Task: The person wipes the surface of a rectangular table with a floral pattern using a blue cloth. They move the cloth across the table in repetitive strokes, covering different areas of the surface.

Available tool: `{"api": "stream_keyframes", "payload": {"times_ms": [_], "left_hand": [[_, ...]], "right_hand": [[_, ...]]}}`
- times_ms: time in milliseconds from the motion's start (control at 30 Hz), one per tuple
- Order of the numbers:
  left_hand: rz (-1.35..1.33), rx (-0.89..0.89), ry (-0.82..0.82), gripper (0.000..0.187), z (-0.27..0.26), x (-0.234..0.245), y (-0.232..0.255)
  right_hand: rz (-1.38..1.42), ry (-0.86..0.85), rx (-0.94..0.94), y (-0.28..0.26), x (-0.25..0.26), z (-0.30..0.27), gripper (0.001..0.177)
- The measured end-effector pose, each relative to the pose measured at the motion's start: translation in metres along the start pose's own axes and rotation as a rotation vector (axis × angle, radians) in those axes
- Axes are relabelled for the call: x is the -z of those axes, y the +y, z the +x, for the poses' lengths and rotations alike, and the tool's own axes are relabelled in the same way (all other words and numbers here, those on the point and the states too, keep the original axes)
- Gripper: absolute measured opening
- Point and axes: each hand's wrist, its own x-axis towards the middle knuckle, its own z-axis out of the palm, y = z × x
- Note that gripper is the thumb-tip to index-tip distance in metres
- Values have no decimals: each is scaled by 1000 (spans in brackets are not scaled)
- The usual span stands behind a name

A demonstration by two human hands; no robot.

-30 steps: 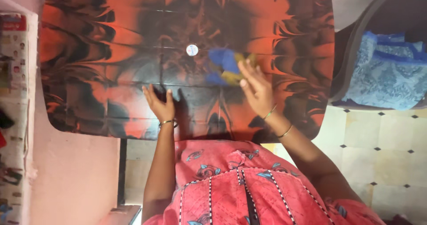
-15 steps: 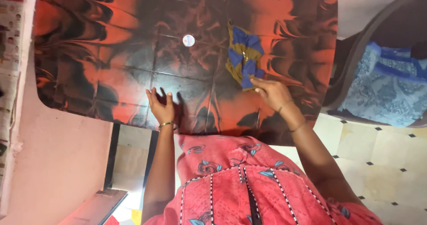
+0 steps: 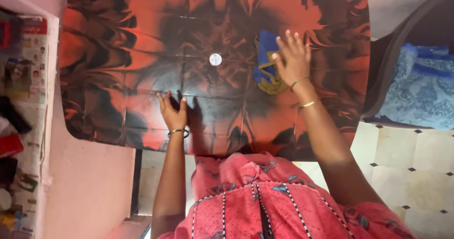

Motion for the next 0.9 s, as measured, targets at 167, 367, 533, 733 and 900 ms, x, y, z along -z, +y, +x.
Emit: {"api": "stream_keyframes", "payload": {"times_ms": [167,367,533,733,900], "left_hand": [[170,-83,-123,66,40,15,-36],[240,-171,-313,67,88,-2,-14],[451,7,-554,109,148,-73,48],[668,128,-650,133,162,-92,83],[739,130,-655,133,157,-96,89]], "right_hand": [[-105,-176,-75,-20,-91,-2,70],[-26,-153,-111,-17,-107,-6,64],[-24,-163,-248,0,-94,33,61],[-179,-117,-519,107,-79,116,61],[-153,-125,-772,189,-82,193,59]]}}
